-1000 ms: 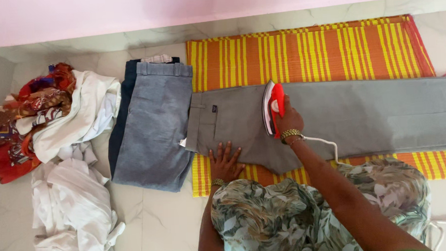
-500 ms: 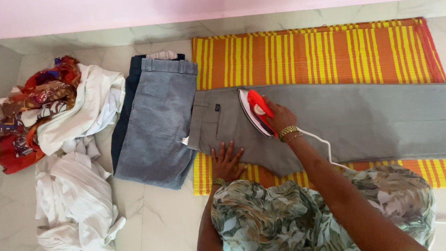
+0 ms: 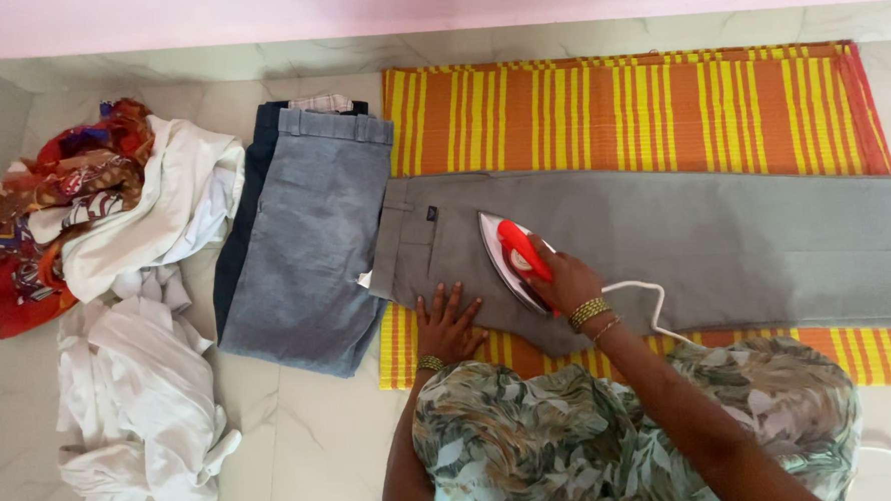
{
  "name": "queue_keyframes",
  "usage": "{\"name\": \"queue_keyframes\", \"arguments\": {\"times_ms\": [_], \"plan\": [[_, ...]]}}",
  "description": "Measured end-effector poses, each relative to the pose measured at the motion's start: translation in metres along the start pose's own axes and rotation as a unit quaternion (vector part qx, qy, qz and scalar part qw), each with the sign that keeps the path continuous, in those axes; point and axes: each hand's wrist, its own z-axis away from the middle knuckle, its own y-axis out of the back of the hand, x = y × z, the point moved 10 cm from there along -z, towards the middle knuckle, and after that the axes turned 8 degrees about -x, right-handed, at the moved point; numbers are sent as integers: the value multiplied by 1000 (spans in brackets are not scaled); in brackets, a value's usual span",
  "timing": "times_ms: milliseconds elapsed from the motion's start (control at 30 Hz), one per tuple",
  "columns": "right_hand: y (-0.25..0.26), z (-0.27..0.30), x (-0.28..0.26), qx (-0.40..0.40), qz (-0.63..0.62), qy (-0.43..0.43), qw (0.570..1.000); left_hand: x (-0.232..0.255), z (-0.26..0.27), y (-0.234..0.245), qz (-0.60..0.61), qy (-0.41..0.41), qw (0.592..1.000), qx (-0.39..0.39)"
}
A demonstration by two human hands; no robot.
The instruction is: The person irons a pair of gray trousers on a striped mat, then folds them and places them aside. They then unfold a gray polo shirt, smooth it out, and begin ironing it.
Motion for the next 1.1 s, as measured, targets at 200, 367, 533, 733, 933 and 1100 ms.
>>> {"name": "queue_keyframes", "arguments": {"times_ms": [200,367,533,733,933,1100], "plan": [[-9,42,13,81,-104,-110,985,-1,1,2,0,5,1000,-23],[-9,32,-5,181,-24,-90,979,-1,-1,-2,-7,1,999,-44],[5,-9,13,146,-18,-132,980,1,-1,7,-9,-4,1000,-19],[15,26,46,131,19,-129,983,2,0,11,-16,-8,1000,9],[24,24,80,167,32,-199,965,0,-2,7,-2,12,1000,-23],[37,-8,103,171,29,-198,965,1,0,10,1,11,1000,-18]]}}
